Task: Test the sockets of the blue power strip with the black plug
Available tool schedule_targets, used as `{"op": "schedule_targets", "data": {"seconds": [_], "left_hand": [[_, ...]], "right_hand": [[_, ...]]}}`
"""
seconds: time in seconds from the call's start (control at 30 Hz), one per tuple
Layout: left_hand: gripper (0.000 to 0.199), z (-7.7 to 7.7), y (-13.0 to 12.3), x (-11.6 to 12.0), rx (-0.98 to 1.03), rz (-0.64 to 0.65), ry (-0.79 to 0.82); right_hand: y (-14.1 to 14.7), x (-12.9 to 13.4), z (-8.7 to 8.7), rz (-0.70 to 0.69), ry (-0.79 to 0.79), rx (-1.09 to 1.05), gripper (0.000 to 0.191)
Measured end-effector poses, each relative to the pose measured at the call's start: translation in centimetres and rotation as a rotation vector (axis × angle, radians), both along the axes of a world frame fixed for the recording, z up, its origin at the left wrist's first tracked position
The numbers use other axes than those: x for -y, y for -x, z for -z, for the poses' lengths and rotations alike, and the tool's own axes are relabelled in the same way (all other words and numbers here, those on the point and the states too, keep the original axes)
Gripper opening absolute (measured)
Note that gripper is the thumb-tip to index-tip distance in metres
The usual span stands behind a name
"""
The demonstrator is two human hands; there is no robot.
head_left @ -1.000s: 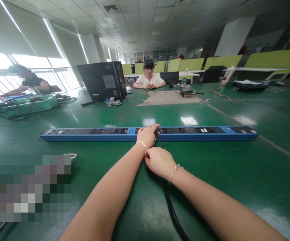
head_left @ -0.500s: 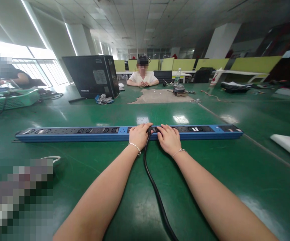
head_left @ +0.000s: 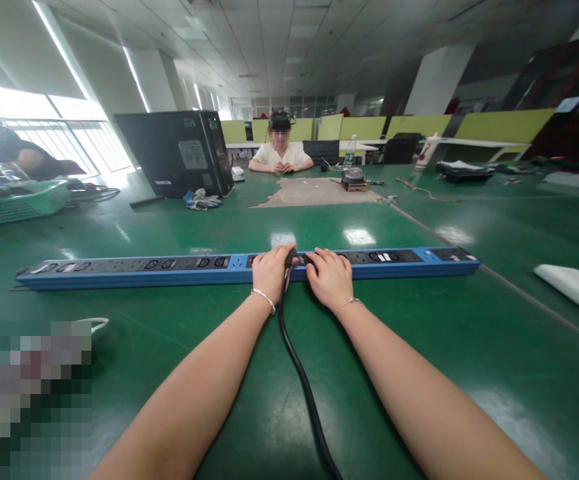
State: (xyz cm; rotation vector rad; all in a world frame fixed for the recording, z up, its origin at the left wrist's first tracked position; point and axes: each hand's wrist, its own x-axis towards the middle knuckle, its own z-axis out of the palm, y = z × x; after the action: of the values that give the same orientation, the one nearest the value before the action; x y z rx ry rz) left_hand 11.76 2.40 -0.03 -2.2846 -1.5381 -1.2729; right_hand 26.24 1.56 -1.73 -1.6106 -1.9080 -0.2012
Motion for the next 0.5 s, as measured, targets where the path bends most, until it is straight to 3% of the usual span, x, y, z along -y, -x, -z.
{"op": "schedule_targets", "data": {"seconds": [0.13,0.23,0.4,0.5], "left_hand": [[0.032,-3.2,0.6,-0.4,0.305,0.037,-0.199],[0.033,-4.5,3.8,-0.4,0.362,-0.021,-0.087],[0.037,-3.1,11.6,0.3,0.169,-0.089,0.171],[0.039,-2.0,13.9,0.7,0.11,-0.076,0.222]], "right_hand": [[0.1,0.1,-0.1,0.008,0.006,0.001,0.034],[-0.1,0.1,0.0,-0.005,0.007,0.013,0.034],[0.0,0.0,0.2,-0.007,-0.016,0.007,0.034],[0.0,-0.1,0.2,-0.006,-0.028,-0.006,0.033]]}}
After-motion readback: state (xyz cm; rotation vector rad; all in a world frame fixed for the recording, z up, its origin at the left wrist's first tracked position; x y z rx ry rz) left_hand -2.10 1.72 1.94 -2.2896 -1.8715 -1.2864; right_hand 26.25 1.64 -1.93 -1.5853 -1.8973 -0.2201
